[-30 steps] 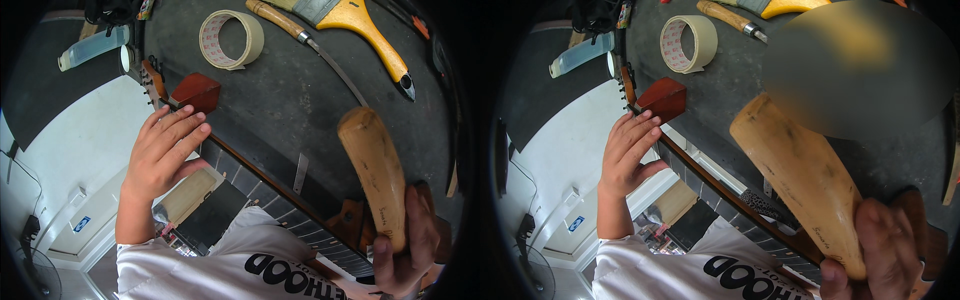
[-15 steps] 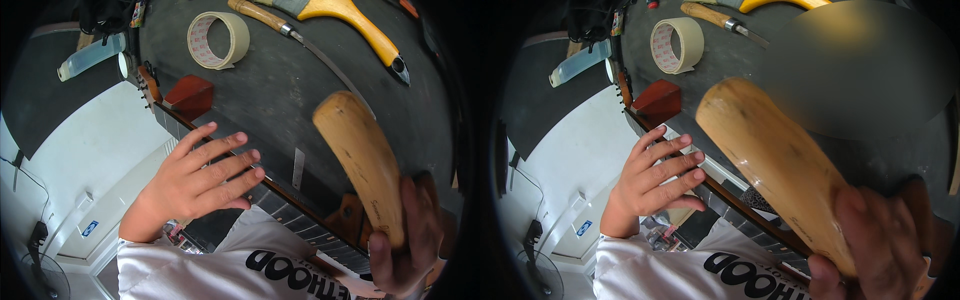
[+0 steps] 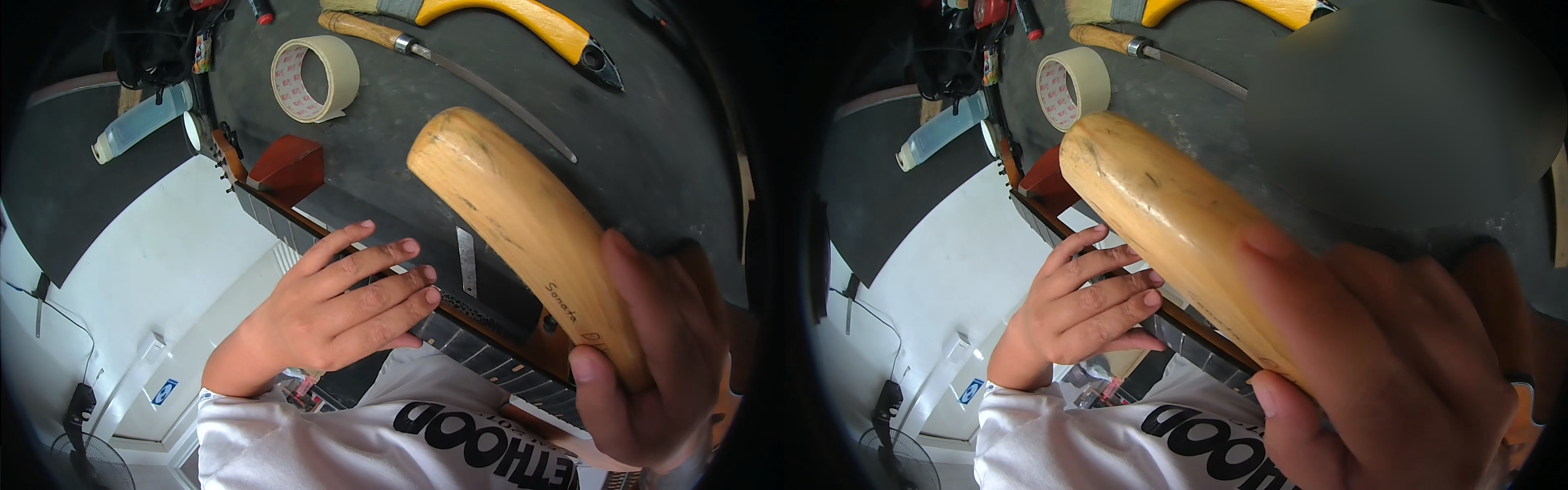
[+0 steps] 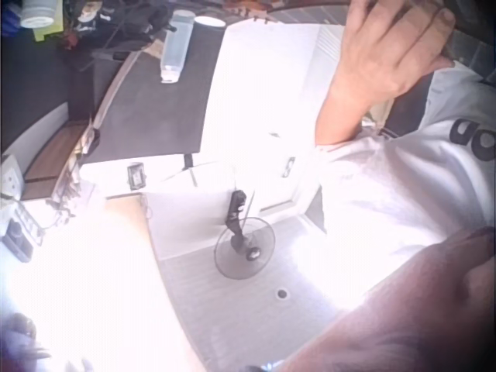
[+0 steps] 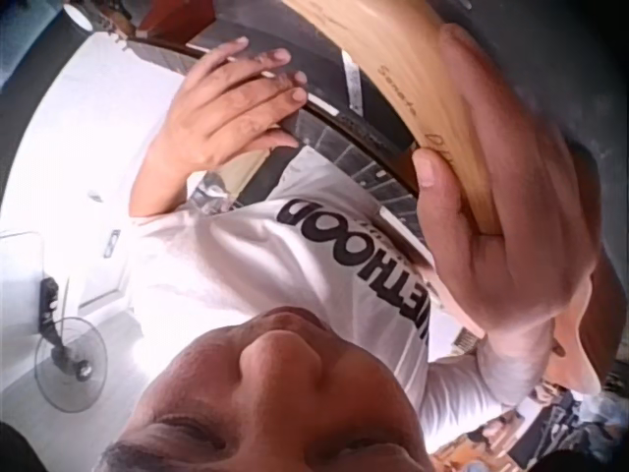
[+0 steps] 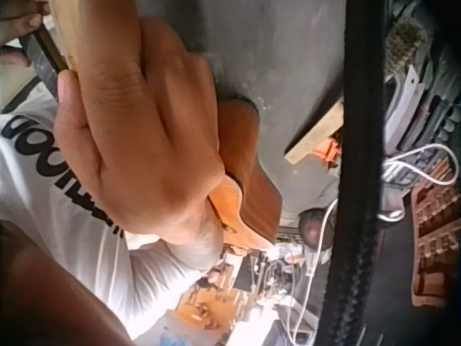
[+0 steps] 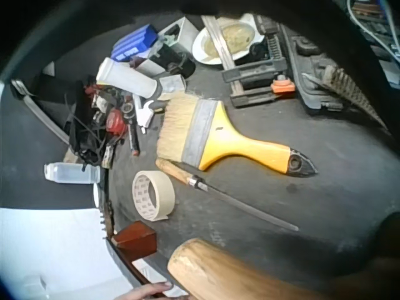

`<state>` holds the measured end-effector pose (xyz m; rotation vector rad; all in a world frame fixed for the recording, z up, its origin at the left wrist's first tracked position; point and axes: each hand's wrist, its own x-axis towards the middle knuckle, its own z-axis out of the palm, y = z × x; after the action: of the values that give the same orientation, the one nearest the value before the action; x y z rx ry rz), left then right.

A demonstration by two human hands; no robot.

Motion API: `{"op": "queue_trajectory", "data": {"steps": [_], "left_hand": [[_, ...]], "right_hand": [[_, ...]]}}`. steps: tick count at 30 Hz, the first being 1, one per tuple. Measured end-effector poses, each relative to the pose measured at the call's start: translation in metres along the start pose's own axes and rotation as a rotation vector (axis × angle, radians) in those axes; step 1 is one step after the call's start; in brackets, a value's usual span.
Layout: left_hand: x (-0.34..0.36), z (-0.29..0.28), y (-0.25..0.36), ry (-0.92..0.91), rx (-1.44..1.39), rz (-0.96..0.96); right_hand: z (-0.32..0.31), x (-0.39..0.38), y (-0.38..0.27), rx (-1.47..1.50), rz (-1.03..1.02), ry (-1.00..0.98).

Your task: The person sands the fretboard of an acoustic guitar using a curved wooden sanding block. They repeatedly rub the block along the length of the fretboard, frequently pausing to feel the surface with their fingers to check smoothness.

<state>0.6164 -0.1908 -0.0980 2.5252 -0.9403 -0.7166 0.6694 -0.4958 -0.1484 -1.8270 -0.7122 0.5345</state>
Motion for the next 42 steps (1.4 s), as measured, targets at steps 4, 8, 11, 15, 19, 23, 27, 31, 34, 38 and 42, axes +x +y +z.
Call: {"op": "queue_trajectory", "data": {"steps": [4,8,11,15,19,23,27,31,34,38,42], "left_hand": [[0.004,0.002,0.004,0.005,-0.019,0.038],[0.010,0.002,0.006,-0.003,-0.045,0.054],[0.009,0.005,0.012,0.013,-0.027,0.043],[0.012,0.007,0.015,0.007,-0.045,0.061],[0.016,0.009,0.019,0.002,-0.050,0.074],[0.024,0.008,0.023,-0.004,-0.046,0.109],[0.026,0.010,0.027,-0.009,-0.050,0.137],[0.030,0.014,0.031,0.011,-0.086,0.145],[0.034,0.016,0.033,0.020,-0.117,0.157],[0.034,0.015,0.040,-0.005,-0.121,0.185],[0.020,0.021,0.039,0.124,-0.128,0.126]], "right_hand": [[0.002,-0.004,0.000,-0.002,0.033,0.021],[0.002,-0.003,-0.001,-0.020,0.051,0.032],[0.001,-0.001,0.001,-0.034,0.022,0.028],[0.004,-0.003,-0.002,-0.041,0.049,0.054],[0.007,-0.002,0.001,-0.044,0.024,0.093],[0.004,0.002,0.002,-0.073,-0.012,0.093],[0.007,0.002,0.003,-0.077,-0.037,0.127],[0.012,0.000,0.007,-0.060,-0.065,0.150],[0.011,0.001,0.005,-0.068,-0.054,0.142],[0.011,0.002,0.004,-0.069,-0.052,0.144],[0.009,0.000,0.001,-0.083,-0.036,0.115]]}}
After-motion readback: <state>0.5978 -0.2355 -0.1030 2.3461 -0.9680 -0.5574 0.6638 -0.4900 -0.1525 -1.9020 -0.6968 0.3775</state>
